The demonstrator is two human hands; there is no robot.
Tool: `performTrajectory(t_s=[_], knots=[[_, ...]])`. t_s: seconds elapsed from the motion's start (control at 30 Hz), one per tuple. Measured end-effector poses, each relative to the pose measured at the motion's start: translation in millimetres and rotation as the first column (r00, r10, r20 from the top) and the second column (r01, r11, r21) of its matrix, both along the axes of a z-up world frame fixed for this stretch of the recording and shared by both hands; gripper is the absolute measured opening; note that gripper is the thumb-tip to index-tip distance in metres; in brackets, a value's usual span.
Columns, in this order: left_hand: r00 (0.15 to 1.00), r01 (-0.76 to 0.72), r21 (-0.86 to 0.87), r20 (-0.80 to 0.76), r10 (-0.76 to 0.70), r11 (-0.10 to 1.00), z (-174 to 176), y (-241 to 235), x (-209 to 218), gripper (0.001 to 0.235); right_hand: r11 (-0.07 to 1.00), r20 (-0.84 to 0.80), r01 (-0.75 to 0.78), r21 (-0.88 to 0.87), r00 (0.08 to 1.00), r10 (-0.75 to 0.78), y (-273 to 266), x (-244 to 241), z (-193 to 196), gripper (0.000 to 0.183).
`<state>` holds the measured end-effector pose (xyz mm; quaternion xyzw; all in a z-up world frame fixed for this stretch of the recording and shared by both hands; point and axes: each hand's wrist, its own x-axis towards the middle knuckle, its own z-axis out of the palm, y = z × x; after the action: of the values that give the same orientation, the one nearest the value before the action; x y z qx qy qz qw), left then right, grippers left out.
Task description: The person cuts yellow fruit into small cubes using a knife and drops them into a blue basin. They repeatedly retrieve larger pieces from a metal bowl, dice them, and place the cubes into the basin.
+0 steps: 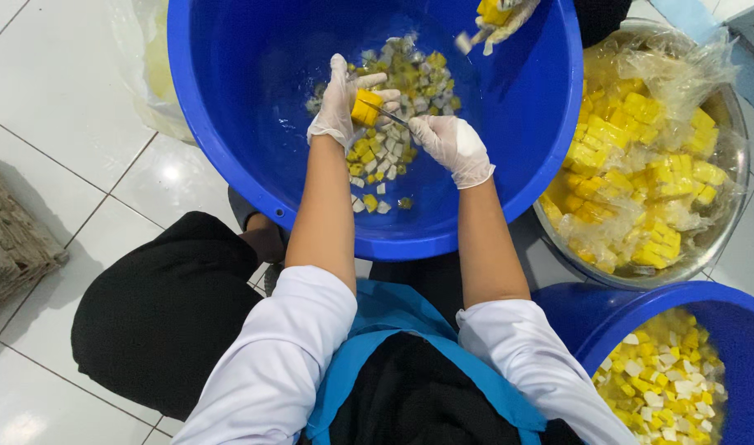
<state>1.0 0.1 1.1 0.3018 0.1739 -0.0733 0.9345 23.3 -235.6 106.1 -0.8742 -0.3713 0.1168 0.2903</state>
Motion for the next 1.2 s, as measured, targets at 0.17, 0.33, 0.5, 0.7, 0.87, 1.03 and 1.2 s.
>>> performTrajectory(t_s=[0.17, 0.33, 0.5, 0.7, 0.87, 1.03, 1.2], knots=[[0.998, 0.028, 0.089, 0.055, -0.033, 0.996, 1, -1, 2, 0.113, 0.999, 0.083, -0.047, -0.005, 0.995, 0.048, -1, 2, -5, 0.055], [0.997, 0.026, 0.031, 0.068, -0.028, 0.999, 2, -1, -1, 0.113, 0.999, 0.119, -0.003, -0.040, 0.993, 0.008, 5, 0, -7, 0.050], [1.000, 0.000, -0.059, 0.005, 0.000, 0.998, -1, -3, -3, 0.110, 0.998, 0.164, -0.037, -0.049, 0.985, 0.045, 11, 2, -19, 0.047], [0.994, -0.096, -0.220, -0.076, 0.081, 0.971, -35, 0, 2, 0.094, 0.984, 0.184, -0.055, -0.170, 0.979, 0.087, 17, 13, -57, 0.054], [0.953, -0.266, -0.254, -0.217, 0.213, 0.930, -122, 5, 14, 0.042, 0.955, 0.317, -0.052, -0.290, 0.937, 0.147, 20, 18, -104, 0.061], [0.829, -0.361, -0.046, -0.473, 0.298, 0.931, -193, 16, 25, 0.043, 0.973, 0.324, 0.056, -0.225, 0.946, 0.021, 25, 34, -124, 0.054], [0.808, -0.204, 0.123, -0.539, 0.238, 0.971, -211, 16, 18, 0.040, 0.928, 0.263, 0.367, 0.070, 0.890, -0.372, 13, 36, -122, 0.049]])
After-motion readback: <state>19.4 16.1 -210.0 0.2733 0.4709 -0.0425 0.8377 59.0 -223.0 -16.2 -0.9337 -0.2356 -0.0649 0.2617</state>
